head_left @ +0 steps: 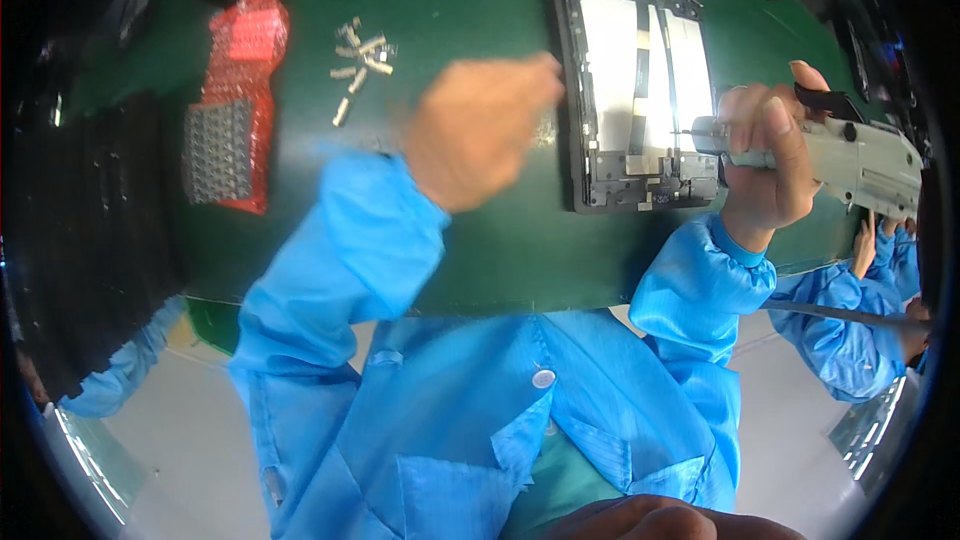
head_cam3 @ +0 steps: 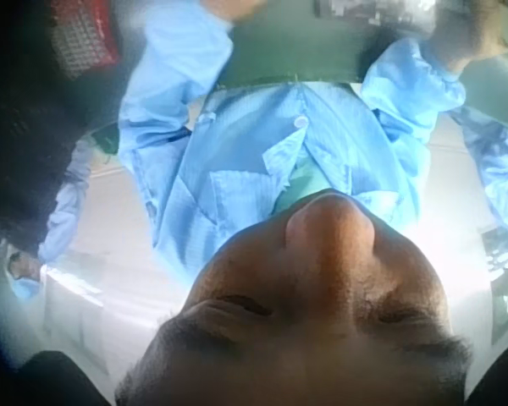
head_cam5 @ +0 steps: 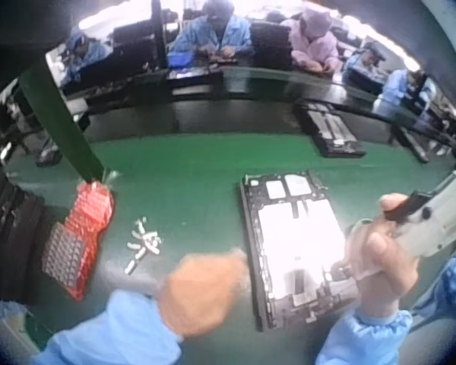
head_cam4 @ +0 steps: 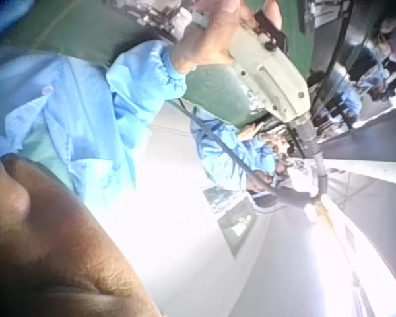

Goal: The person separates small metal brackets from strips by hand, positions them onto tablet frames, and secures them with screws using an electric screwdriver.

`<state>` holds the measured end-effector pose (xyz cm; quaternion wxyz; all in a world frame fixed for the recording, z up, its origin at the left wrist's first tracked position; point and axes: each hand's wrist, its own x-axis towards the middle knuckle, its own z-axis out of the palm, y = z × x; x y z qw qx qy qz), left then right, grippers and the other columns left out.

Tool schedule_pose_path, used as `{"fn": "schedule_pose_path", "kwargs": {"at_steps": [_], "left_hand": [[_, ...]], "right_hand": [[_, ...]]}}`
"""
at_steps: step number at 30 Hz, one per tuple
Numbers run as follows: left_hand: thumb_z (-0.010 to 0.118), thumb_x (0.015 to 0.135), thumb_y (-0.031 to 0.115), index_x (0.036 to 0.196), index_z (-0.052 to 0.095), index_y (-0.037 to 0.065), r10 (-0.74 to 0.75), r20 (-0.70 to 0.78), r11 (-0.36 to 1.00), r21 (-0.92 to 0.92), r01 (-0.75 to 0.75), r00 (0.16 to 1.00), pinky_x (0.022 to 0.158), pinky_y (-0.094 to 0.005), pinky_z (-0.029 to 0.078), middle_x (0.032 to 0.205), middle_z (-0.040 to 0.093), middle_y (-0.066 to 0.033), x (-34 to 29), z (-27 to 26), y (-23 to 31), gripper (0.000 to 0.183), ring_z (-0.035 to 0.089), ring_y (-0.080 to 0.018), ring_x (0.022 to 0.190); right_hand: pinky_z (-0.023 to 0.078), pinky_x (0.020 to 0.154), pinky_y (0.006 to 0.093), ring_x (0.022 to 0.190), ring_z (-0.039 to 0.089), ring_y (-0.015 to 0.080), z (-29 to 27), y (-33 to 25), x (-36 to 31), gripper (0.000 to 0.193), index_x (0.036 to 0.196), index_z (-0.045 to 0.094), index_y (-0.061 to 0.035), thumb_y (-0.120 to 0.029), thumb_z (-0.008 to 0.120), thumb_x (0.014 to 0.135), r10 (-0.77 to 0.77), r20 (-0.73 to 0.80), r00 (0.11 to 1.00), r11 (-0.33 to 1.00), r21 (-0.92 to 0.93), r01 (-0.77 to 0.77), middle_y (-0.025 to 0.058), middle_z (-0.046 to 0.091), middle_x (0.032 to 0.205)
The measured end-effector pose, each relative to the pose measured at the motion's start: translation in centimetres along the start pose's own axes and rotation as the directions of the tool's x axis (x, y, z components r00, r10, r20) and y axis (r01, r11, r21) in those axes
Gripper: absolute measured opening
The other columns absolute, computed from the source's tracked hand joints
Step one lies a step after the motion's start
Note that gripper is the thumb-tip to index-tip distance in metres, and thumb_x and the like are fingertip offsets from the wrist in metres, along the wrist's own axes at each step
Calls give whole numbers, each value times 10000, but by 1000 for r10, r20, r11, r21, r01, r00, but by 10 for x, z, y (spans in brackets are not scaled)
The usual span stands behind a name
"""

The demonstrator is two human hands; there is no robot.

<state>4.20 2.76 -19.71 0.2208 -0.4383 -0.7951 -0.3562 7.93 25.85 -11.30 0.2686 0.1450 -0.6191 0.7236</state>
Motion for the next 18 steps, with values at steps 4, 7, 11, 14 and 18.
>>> {"fn": "schedule_pose_path", "kwargs": {"at_steps": [4, 7, 11, 14, 18], "left_hand": [[695, 662, 215, 961, 622, 29, 179, 170, 978, -143, -155, 969, 931, -471, 369, 1104, 595, -107, 3, 25, 70, 360, 557, -260, 1050], [707, 662, 182, 982, 614, 14, 156, 202, 987, -66, -146, 967, 902, -454, 400, 1115, 581, -136, 15, 42, 72, 373, 541, -277, 1074], [693, 678, 140, 1025, 578, -23, 137, 169, 990, 5, -140, 976, 882, -430, 419, 1093, 570, -186, 41, 51, 18, 400, 539, -310, 1051], [670, 715, 152, 1049, 546, -31, 66, 169, 966, 237, -106, 983, 874, -438, 411, 1088, 561, -192, 84, 49, -35, 400, 527, -323, 1041], [666, 728, 156, 952, 565, -4, -109, 162, 920, 389, 38, 981, 823, -422, 438, 1017, 576, -171, 123, 37, -111, 293, 545, -338, 967]], "right_hand": [[446, 516, 312, 472, 468, 141, 0, -2, -2, 398, 1114, 466, 96, -18, 583, 751, 54, -70, 996, 996, -61, -58, 67, 499, 587], [441, 510, 280, 493, 489, 136, -1, -12, -7, 399, 1106, 476, 79, -5, 603, 737, 101, -96, 990, 992, -67, -107, 65, 523, 608], [416, 482, 223, 533, 510, 96, -5, -3, -15, 398, 1088, 494, 46, 31, 657, 725, 256, -43, 966, 967, 5, -256, 45, 555, 660], [403, 497, 236, 529, 501, 105, -5, 5, -18, 446, 1111, 483, 33, -12, 670, 708, 424, 44, 905, 906, -36, -423, 27, 528, 638], [455, 728, 276, 814, 559, 132, -1, 21, -26, 478, 1127, 482, 22, -1, 682, 693, 340, 203, 918, 910, 176, -376, 49, 561, 883]]}}
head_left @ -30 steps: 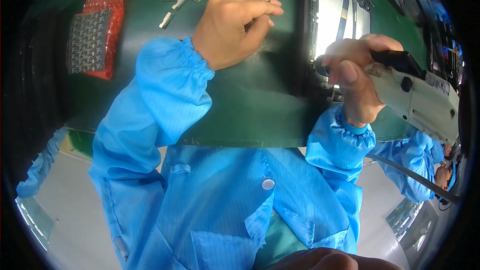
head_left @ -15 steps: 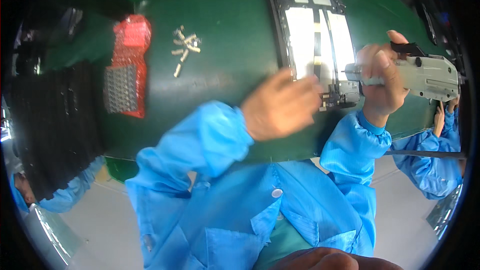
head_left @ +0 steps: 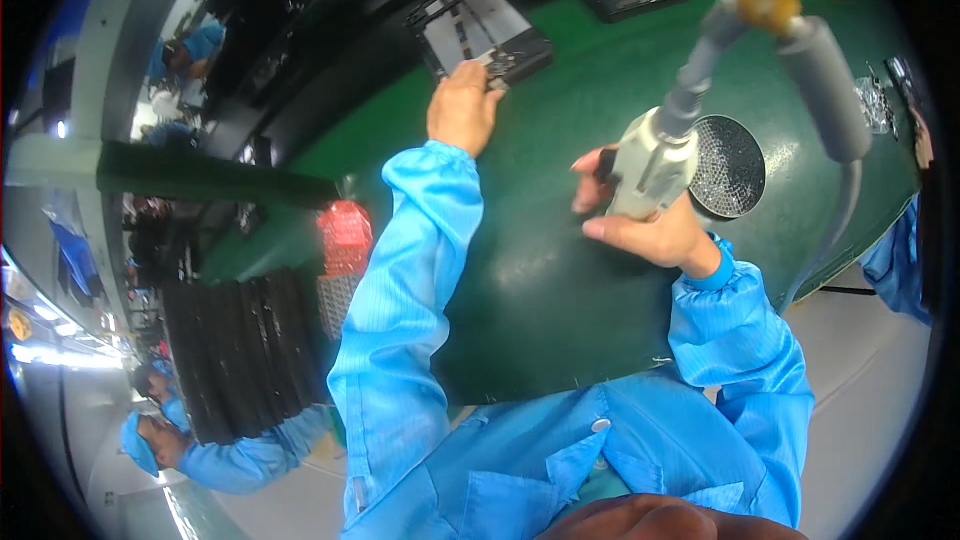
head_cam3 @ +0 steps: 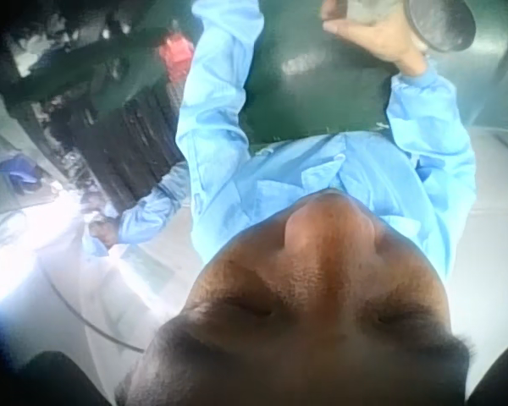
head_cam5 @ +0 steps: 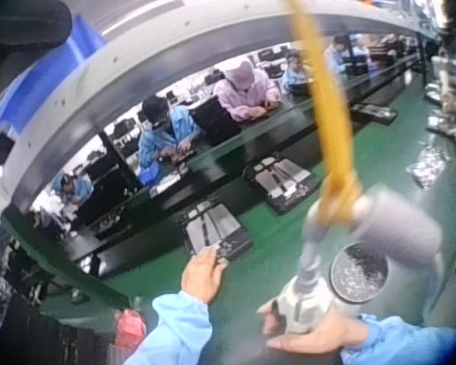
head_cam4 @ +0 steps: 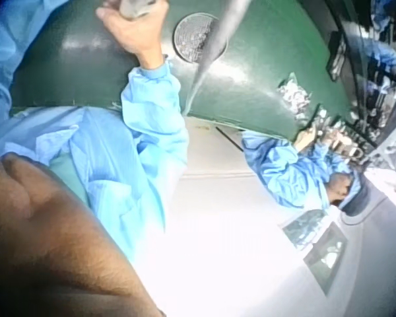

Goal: The person separates small metal brackets from strips by hand, positions them onto tablet frames, and secures them with screws using an electric screwdriver.

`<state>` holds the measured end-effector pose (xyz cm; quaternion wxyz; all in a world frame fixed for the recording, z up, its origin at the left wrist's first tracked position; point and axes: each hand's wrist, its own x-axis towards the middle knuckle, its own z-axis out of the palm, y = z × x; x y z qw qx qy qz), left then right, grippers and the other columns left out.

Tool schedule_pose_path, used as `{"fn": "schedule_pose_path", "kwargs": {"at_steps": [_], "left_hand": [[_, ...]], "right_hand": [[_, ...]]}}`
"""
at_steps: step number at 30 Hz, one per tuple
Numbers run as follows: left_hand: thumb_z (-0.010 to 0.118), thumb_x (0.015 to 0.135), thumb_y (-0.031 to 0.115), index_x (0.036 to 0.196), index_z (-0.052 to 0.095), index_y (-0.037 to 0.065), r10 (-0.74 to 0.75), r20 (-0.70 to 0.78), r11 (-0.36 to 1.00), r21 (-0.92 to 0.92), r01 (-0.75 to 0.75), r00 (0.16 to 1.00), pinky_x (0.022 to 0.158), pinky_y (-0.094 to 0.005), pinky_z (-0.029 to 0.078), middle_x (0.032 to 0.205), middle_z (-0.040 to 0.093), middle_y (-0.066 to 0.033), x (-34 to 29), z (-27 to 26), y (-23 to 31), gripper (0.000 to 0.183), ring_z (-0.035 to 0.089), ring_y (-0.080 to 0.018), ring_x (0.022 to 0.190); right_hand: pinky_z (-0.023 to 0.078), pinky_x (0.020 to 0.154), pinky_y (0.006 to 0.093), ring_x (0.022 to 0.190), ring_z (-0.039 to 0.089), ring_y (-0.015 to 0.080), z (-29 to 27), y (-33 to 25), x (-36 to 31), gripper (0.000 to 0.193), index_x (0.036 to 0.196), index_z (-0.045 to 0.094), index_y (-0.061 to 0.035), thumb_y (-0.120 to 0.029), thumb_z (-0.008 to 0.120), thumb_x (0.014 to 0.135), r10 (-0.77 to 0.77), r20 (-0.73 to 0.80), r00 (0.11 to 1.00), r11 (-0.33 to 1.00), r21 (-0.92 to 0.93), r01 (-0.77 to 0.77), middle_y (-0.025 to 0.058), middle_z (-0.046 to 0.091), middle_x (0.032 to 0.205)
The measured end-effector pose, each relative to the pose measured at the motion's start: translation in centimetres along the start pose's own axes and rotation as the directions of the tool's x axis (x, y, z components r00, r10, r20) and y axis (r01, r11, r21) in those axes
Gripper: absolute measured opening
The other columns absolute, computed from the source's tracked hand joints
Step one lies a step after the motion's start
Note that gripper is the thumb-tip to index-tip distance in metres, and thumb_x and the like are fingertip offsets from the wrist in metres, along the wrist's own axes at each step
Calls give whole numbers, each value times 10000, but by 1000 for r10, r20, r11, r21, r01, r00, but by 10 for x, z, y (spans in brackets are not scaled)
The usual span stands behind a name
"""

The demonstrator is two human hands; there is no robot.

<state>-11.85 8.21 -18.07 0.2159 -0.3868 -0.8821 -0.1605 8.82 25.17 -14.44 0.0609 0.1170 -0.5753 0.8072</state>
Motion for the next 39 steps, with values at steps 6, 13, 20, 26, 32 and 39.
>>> {"fn": "schedule_pose_path", "kwargs": {"at_steps": [6, 13, 20, 26, 32, 39], "left_hand": [[637, 749, 145, 885, 565, -19, -158, 105, 985, 89, 149, 982, 760, -428, 454, 919, 578, -201, 31, -3, -18, 225, 552, -375, 883], [626, 810, 260, 1092, 551, -91, 105, 147, 992, -91, -92, 984, 956, -367, 392, 1169, 523, -262, 77, 40, 54, 456, 510, -363, 1106], [778, 665, 333, 1077, 556, -83, 73, 317, 978, -206, -6, 946, 875, -350, 451, 1078, 590, -228, 153, 65, 92, 626, 587, -327, 993], [786, 614, 333, 1168, 519, -27, 348, 304, 893, 180, -412, 887, 959, -359, 394, 1181, 538, -207, 185, 68, 69, 713, 500, -343, 1113], [637, 647, 116, 1144, 540, -20, 381, 160, 871, 267, -411, 911, 907, -377, 433, 1168, 549, -200, 167, 66, 74, 525, 545, -337, 1044], [633, 657, 104, 1146, 537, -27, 461, 55, 887, -8, -461, 886, 888, -410, 433, 1104, 569, -242, 91, 21, 66, 515, 560, -384, 1005]], "right_hand": [[458, 734, 313, 878, 565, 166, -8, 25, -11, 367, 1028, 564, -10, -54, 683, 683, -210, -59, 976, 970, -138, 201, 80, 591, 964], [475, 598, 325, 681, 620, 227, -5, 10, -6, 276, 920, 569, 6, -75, 687, 684, -222, 151, 963, 974, -21, 227, 129, 615, 774], [468, 538, 342, 620, 624, 293, -1, 5, -11, 314, 960, 572, 0, -66, 670, 668, -226, 181, 957, 973, -12, 232, 150, 630, 713], [449, 531, 405, 617, 609, 315, -6, 9, -16, 284, 945, 557, -26, -33, 618, 668, -122, 173, 977, 992, 54, 114, 149, 620, 694], [454, 545, 420, 625, 604, 338, -12, 6, -11, 250, 900, 564, -33, -29, 597, 652, -272, 101, 957, 961, -30, 276, 153, 617, 683], [497, 590, 383, 707, 634, 334, -36, 6, 2, 219, 846, 578, -23, -53, 639, 638, -278, -102, 955, 951, -170, 259, 175, 629, 736]]}}
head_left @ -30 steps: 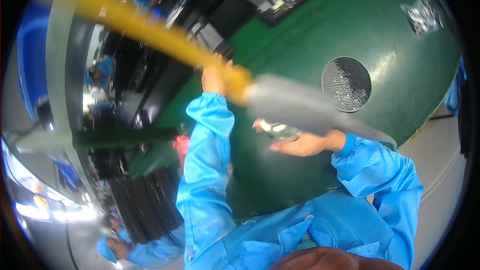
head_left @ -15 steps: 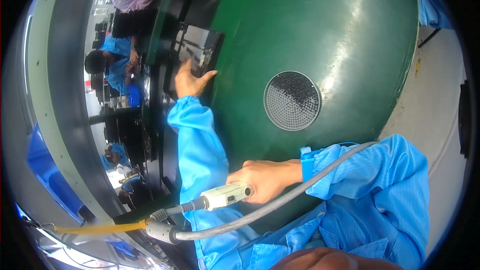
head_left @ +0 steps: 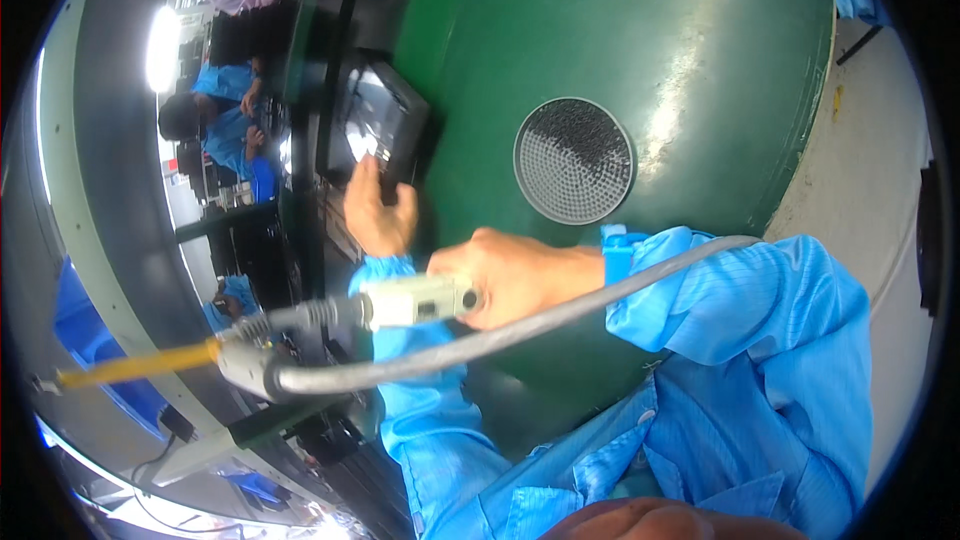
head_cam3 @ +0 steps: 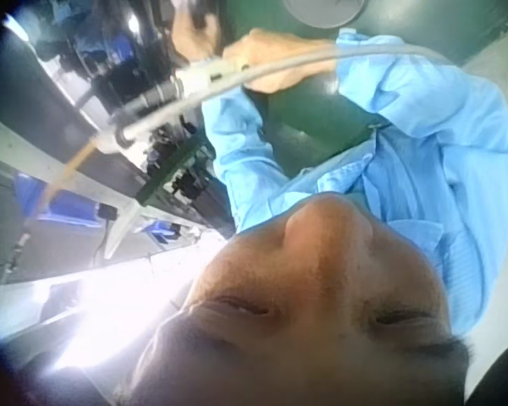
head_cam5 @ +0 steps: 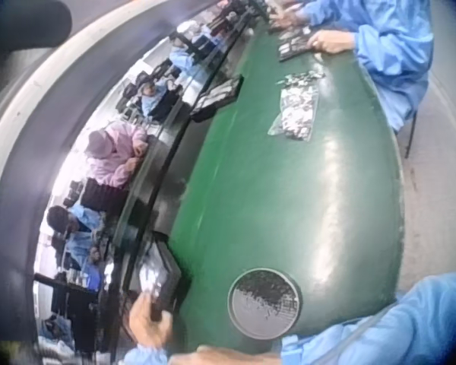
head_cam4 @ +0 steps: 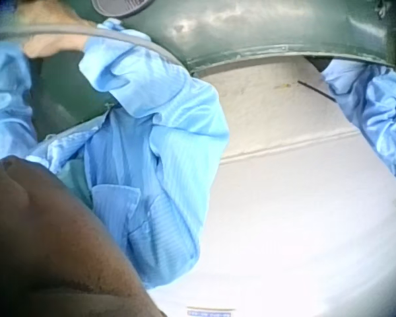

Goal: The person separates small metal brackets from strips by hand, positions them onto tablet frames, and secures them with screws using an electric screwdriver.

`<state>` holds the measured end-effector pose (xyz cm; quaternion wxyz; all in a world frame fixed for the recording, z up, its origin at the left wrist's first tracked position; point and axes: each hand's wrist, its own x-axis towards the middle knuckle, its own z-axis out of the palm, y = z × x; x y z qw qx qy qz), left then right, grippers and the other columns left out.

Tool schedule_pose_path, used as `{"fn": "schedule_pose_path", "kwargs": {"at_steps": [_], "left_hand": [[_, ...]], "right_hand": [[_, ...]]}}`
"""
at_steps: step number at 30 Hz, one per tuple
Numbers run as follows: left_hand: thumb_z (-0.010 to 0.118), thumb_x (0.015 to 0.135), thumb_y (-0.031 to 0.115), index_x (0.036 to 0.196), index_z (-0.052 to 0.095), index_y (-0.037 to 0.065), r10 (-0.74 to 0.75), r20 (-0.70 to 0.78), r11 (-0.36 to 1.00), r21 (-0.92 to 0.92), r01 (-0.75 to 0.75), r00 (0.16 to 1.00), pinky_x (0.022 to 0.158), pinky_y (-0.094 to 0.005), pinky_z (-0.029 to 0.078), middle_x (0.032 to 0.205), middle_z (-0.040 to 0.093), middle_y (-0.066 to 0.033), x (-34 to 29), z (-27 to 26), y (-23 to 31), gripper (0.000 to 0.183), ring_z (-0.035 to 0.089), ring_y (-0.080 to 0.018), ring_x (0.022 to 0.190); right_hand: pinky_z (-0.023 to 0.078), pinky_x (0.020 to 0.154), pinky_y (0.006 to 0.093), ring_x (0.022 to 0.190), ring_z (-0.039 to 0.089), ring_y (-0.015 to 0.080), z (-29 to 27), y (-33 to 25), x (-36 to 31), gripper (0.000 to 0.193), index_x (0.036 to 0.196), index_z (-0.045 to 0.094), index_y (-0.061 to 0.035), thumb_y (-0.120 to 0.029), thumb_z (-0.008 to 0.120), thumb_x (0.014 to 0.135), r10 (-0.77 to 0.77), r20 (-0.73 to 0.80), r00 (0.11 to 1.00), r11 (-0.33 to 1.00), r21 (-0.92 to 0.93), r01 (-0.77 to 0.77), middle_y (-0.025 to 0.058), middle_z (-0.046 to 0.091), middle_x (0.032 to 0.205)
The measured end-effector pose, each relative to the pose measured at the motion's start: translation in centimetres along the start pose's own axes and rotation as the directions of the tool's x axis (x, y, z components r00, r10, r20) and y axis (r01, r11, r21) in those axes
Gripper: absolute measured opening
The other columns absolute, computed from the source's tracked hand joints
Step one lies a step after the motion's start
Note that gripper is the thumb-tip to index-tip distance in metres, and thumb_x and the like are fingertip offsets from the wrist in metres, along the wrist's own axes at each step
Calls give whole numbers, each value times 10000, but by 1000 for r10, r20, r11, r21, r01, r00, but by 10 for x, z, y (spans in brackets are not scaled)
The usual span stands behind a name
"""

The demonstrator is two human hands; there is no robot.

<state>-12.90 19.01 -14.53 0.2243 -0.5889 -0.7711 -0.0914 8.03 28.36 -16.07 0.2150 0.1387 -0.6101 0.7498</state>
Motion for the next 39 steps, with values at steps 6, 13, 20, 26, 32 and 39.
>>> {"fn": "schedule_pose_path", "kwargs": {"at_steps": [6, 13, 20, 26, 32, 39], "left_hand": [[668, 653, 95, 1107, 565, -5, -110, 48, 951, -284, 119, 993, 926, -449, 401, 1087, 586, -204, -95, -44, 66, 476, 545, -366, 1061], [662, 619, 80, 1002, 577, -18, -46, 29, 971, -235, 52, 998, 959, -540, 323, 1047, 622, -154, -151, -78, 161, 404, 559, -356, 1060], [674, 700, 103, 1282, 403, -34, -366, 66, 757, -560, 338, 928, 1038, -523, 214, 1308, 410, -248, -179, -90, 163, 657, 324, -400, 1272], [422, 718, -154, 1335, 255, -102, -731, -91, 379, -878, 292, 676, 1096, -372, 140, 1430, 212, -223, -148, -37, 122, 642, 176, -291, 1347], [341, 686, -195, 1338, 280, -75, -791, -133, 349, -900, 261, 597, 1093, -333, 153, 1431, 233, -196, -131, -11, 102, 666, 191, -265, 1344], [399, 746, -150, 1316, 342, -59, -828, -176, 380, -874, 303, 532, 1060, -313, 243, 1379, 337, -205, -119, -4, 100, 580, 306, -257, 1301]], "right_hand": [[470, 619, 313, 709, 613, 187, -12, -16, 8, 202, 822, 551, 4, -48, 626, 642, -62, -104, 993, 997, 44, 67, 144, 597, 747], [453, 517, 252, 649, 566, 81, -39, -49, 9, 257, 980, 609, -20, -42, 674, 733, -79, -307, 948, 997, -32, 72, 35, 620, 758], [386, 443, 225, 459, 488, 97, -44, -52, 23, 449, 1121, 500, 70, -76, 695, 743, -30, -320, 947, 990, -139, -15, 24, 545, 593], [417, 456, 250, 477, 508, 117, -55, -33, 18, 398, 1059, 511, 67, -52, 701, 730, -30, -299, 954, 974, -225, -40, 42, 550, 600], [439, 474, 256, 489, 518, 124, -57, -21, 19, 349, 1018, 520, 51, -15, 693, 722, 6, -311, 950, 977, -200, -72, 51, 549, 611], [442, 485, 258, 502, 520, 128, -62, -17, 19, 360, 1051, 519, 50, -2, 673, 729, 15, -301, 954, 957, -272, -101, 55, 554, 656]]}}
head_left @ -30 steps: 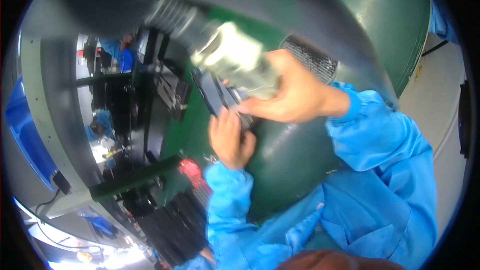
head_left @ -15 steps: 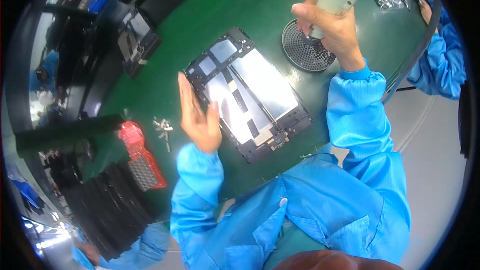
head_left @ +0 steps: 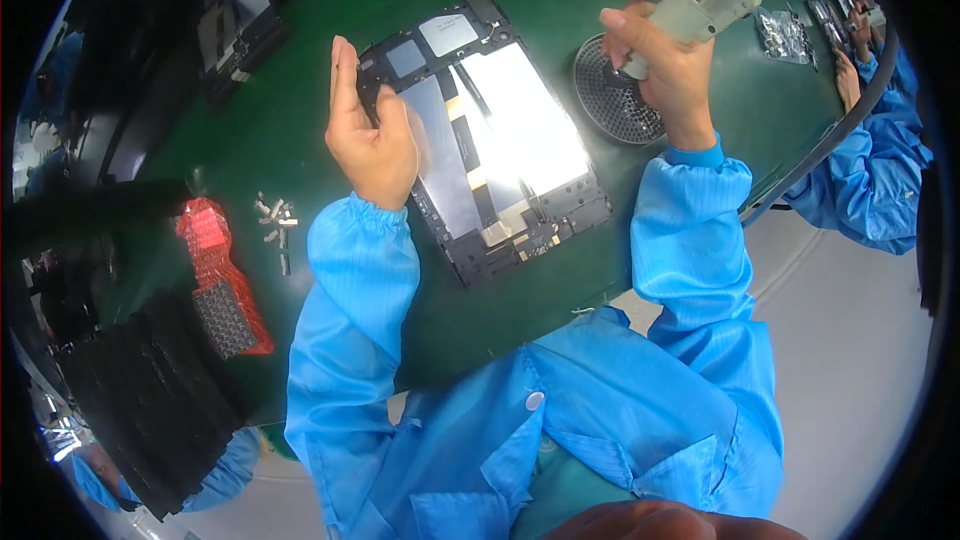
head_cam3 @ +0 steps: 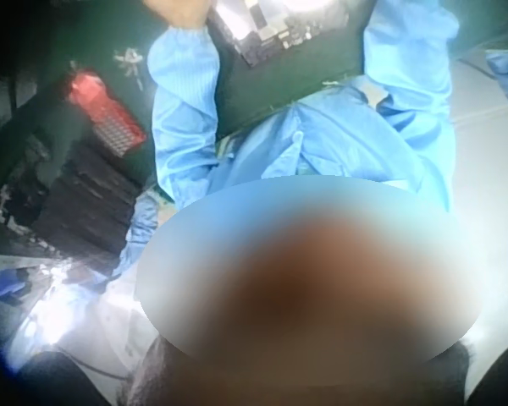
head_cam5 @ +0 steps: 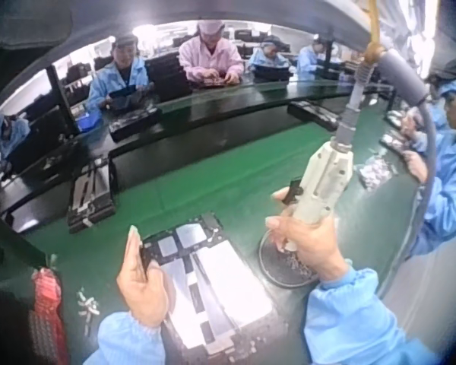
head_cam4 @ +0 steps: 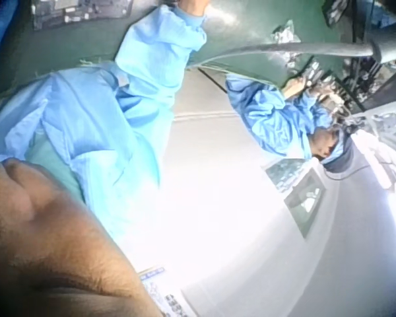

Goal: The person separates small metal brackets from strips by hand, positions them onto tablet frames, and secures them with screws using an electric screwdriver.

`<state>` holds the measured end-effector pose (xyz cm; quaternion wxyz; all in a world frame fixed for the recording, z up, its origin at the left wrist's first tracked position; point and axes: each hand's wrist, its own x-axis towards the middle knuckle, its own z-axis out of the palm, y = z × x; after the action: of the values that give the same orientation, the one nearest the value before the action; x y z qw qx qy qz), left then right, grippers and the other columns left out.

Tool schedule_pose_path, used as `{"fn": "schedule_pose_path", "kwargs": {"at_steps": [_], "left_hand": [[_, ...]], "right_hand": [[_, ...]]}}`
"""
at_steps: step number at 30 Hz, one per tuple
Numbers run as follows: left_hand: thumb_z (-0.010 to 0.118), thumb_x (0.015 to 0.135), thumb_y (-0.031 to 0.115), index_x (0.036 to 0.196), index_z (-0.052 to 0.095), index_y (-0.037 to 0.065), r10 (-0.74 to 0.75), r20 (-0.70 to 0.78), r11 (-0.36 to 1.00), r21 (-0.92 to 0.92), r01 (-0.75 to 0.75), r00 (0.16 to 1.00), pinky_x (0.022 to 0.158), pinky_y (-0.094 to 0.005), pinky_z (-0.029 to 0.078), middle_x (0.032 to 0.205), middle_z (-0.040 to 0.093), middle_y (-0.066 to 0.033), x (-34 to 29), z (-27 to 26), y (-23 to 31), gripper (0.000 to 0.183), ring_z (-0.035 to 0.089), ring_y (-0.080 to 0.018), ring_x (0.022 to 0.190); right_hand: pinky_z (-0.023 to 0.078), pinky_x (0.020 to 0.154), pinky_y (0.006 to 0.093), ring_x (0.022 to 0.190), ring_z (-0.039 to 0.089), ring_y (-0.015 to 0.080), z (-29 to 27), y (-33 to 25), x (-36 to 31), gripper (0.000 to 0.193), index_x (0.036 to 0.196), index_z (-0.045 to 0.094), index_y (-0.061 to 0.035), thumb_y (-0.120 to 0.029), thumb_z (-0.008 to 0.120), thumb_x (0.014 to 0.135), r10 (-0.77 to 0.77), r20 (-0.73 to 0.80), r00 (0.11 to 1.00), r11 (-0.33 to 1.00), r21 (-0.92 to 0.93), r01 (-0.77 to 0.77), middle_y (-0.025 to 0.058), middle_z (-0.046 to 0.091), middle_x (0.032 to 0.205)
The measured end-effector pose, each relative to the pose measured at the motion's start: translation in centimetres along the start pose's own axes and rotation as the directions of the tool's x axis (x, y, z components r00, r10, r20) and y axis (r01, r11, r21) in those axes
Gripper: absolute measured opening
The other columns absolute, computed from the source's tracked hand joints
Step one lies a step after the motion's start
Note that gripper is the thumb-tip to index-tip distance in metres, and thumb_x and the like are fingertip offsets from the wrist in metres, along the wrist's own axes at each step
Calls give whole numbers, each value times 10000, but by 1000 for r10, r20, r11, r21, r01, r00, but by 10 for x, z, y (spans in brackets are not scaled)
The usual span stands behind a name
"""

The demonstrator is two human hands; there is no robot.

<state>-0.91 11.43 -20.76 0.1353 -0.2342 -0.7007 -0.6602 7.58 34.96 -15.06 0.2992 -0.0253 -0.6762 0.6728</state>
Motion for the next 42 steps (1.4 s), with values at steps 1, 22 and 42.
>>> {"fn": "schedule_pose_path", "kwargs": {"at_steps": [1, 22, 42], "left_hand": [[436, 794, -104, 1314, 352, -50, -11, 18, 998, 59, 10, 1000, 1026, -304, 293, 1320, 411, -202, 1, -3, 3, 529, 385, -247, 1241], [615, 806, -27, 963, 598, -63, -489, 84, 869, 131, 477, 868, 648, -223, 493, 807, 625, -87, -53, -85, 62, 162, 588, -117, 681], [637, 802, -4, 880, 616, -50, -562, 360, 823, 159, 545, 745, 568, -169, 458, 857, 562, -50, -69, -57, 74, 93, 575, -78, 710]], "right_hand": [[442, 485, 258, 502, 520, 128, 0, 0, 0, 360, 1051, 519, 50, -2, 673, 729, 2, 3, 1000, 1000, -1, -2, 55, 554, 656], [396, 459, 229, 508, 522, 115, 8, -4, -6, 379, 1066, 517, 51, -38, 679, 735, 32, -19, 999, 996, -81, -33, 43, 564, 628], [394, 584, 254, 576, 487, 122, -10, -10, -12, 177, 908, 572, 25, -116, 623, 814, -111, 116, 987, 989, -83, 121, 38, 503, 631]]}}
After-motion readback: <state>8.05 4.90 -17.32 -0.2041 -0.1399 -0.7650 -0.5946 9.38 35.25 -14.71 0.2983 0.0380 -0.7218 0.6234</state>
